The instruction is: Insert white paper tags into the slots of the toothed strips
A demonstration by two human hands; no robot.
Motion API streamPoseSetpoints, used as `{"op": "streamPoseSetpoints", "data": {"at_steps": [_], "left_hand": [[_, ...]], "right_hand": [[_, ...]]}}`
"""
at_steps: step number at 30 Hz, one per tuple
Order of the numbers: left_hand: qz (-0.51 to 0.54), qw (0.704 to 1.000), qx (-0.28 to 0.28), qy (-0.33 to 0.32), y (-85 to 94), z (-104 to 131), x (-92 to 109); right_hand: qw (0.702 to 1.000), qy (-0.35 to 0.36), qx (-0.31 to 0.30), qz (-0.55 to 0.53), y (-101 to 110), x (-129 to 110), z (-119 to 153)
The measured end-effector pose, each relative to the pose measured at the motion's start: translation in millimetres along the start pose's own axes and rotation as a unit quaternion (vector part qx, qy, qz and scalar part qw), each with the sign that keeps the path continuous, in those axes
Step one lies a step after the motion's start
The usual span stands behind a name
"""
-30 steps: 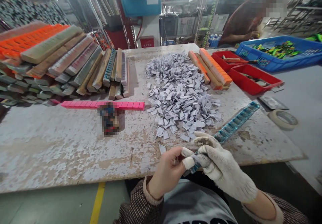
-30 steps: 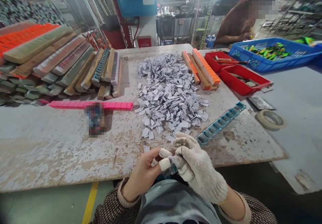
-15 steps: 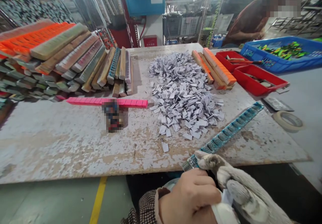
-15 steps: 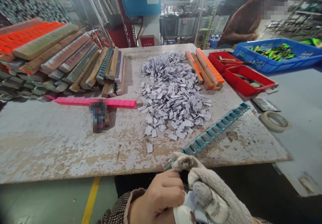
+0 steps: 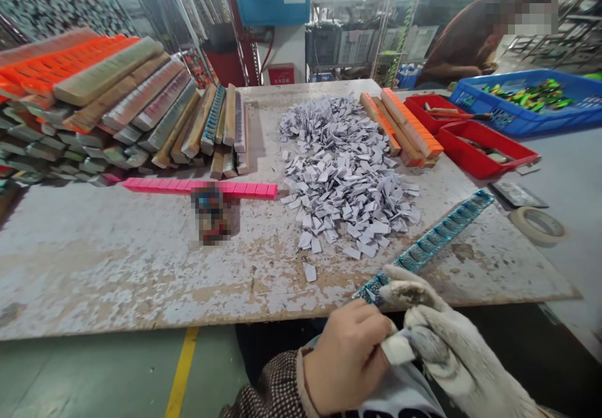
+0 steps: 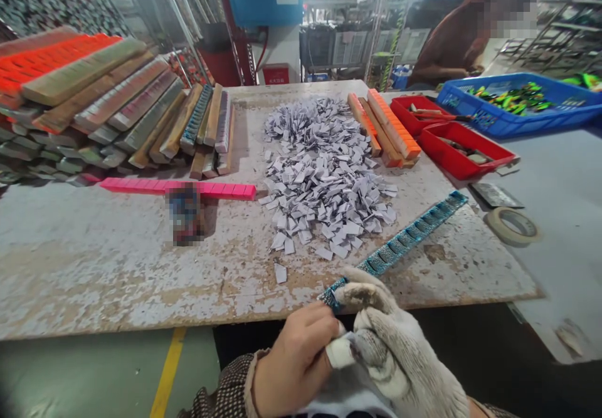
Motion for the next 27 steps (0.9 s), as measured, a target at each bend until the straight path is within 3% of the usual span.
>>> {"op": "streamPoseSetpoints", "data": {"at_steps": [2,5,7,10,15,21,27], "left_hand": [[-0.130,0.991,0.023,0.034,16.7,-4,-19],[-0.324,0.932,0.051,0.153,58.7,-16,-63],[-0.399,0.891,0.016,0.215,78.4,-25,-91],[-0.430,0.867,-0.047,0.249,85.9,-33,-115],[-0.368,0.896,-0.078,0.234,71.3,-34,-114],[-0.286,0.927,-0.064,0.234,68.2,-28,-112],[-0.281,0.932,-0.057,0.221,67.8,-21,-110]], "right_hand": [[0.997,0.017,0.043,0.063,13,3,-4],[0.974,0.087,0.089,0.188,29,4,-14],[0.935,0.154,0.078,0.311,26,0,-20],[0.889,0.206,0.039,0.408,13,-4,-26],[0.877,0.208,0.002,0.433,-2,-11,-33],[0.860,0.178,-0.054,0.475,-16,-10,-46],[0.882,0.192,-0.071,0.424,-11,2,-41]]}}
Point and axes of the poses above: each hand's wrist, its own z-axis away from the middle knuckle, its own y-axis out of the back of the hand, x = y × z, the point moved 6 cm from there along -z, towards the middle knuckle, and after that the axes turned 1 degree about -x, right-handed, at the moved point
